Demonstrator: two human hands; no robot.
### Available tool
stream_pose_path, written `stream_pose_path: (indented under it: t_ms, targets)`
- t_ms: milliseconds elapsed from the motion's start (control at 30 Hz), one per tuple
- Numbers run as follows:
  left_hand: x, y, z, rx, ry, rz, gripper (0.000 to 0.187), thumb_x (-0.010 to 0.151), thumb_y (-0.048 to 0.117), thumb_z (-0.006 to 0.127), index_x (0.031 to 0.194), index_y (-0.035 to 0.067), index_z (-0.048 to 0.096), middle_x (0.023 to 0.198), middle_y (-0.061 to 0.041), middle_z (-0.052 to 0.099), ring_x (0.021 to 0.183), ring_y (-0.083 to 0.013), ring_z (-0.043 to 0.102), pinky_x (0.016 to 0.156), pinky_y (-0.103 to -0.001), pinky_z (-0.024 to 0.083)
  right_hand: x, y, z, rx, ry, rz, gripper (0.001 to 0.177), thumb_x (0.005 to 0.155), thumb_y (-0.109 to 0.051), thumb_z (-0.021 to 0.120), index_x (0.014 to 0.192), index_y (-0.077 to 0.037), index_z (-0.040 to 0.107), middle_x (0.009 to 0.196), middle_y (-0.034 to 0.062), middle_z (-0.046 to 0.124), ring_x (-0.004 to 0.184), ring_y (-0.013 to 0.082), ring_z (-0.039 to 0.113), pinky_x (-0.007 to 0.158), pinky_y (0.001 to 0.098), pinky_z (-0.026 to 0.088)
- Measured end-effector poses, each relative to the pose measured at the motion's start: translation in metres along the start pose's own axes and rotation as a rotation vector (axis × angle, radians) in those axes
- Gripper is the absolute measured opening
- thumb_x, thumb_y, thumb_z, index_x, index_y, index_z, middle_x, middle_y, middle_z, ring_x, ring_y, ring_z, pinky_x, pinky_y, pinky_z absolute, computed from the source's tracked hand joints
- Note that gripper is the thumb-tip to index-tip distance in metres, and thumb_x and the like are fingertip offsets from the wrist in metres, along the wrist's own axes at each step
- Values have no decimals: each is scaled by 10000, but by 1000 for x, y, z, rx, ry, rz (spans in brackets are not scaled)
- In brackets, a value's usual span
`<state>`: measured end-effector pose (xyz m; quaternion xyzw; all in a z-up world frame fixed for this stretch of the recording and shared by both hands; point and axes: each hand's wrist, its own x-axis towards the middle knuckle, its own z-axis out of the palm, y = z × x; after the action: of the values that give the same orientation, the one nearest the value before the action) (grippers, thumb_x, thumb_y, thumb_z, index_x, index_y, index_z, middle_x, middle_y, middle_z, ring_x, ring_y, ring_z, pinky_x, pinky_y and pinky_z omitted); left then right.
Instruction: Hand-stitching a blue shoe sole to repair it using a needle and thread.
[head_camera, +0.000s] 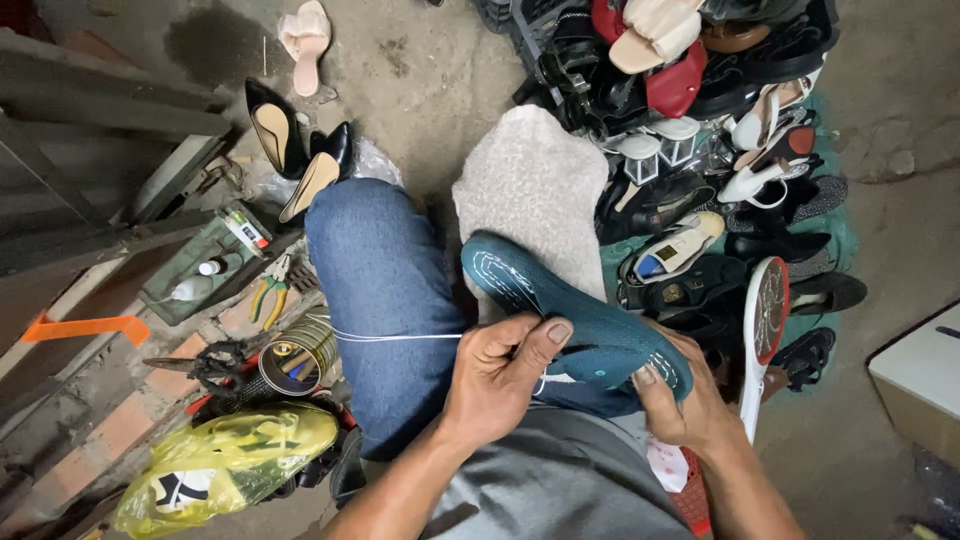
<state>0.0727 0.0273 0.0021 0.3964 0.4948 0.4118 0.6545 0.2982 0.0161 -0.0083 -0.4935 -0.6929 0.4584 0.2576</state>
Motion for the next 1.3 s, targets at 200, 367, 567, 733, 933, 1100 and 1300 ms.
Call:
stream_pose_path:
  t_ms: [200, 367, 567, 733, 933, 1100, 1300]
  targets:
    - [7, -29, 2, -175, 62, 99, 398, 1016, 104, 679, 622, 60, 647, 421, -53, 508, 455, -59, 415, 466, -211, 355, -11, 58, 17, -53, 327, -353, 414, 958, -170, 453, 550, -143, 517, 448, 34, 453, 338, 306, 382, 370, 375, 416]
    - [-6, 2, -19, 37, -75, 84, 91, 1012, 116, 630, 954, 51, 656, 856, -84, 650, 813, -133, 588, 735, -284, 498, -75, 136, 20, -141, 465, -87, 163, 1000, -99, 501, 899, 18, 554, 826, 147, 552, 702, 323, 517, 706, 385, 463]
    - [-82, -8, -133, 483, 88, -109, 246, 937, 176, 646, 1136, 115, 777, 1172, -37, 810, 1112, -151, 741, 1040, -312, 549, -37, 111, -8, -218, 382, 117, 251, 984, -83, 441, 1151, 54, 569, 1174, 175, 595, 1099, 297, 572, 1003, 438, 470]
    - [-117, -18, -191, 1479, 668, -191, 422, 1039, 293, 744, 1440, 168, 700, 1163, -153, 697, 989, -368, 703, 738, -552, 568, 6, 57, -7, 522, 580, 532, 371, 1046, -382, 528, 1002, -52, 693, 965, 50, 707, 892, 167, 674, 820, 318, 567]
    - [-75, 7, -118, 948, 446, 151, 312, 1057, 84, 542, 1352, 24, 627, 1168, -152, 618, 1120, -274, 543, 930, -386, 489, 10, 56, -2, 834, 668, 523, 370, 995, -363, 612, 1066, -10, 699, 1012, 123, 728, 941, 249, 719, 845, 352, 593]
    - [-21, 46, -49, 734, 4, 324, 305, 1018, 64, 582, 1308, 8, 658, 1236, -72, 716, 877, -120, 687, 822, -258, 566, 6, 54, -3, 877, 718, 517, 415, 961, -357, 636, 1120, 24, 674, 1036, 165, 717, 967, 295, 720, 829, 401, 605]
    - [-10, 31, -36, 938, -26, 231, 374, 1042, 152, 580, 1415, 165, 615, 1006, 7, 577, 733, -193, 600, 554, -373, 532, -6, 59, -3, 822, 742, 475, 373, 983, -361, 630, 1068, -8, 714, 962, 119, 740, 889, 259, 734, 791, 372, 615]
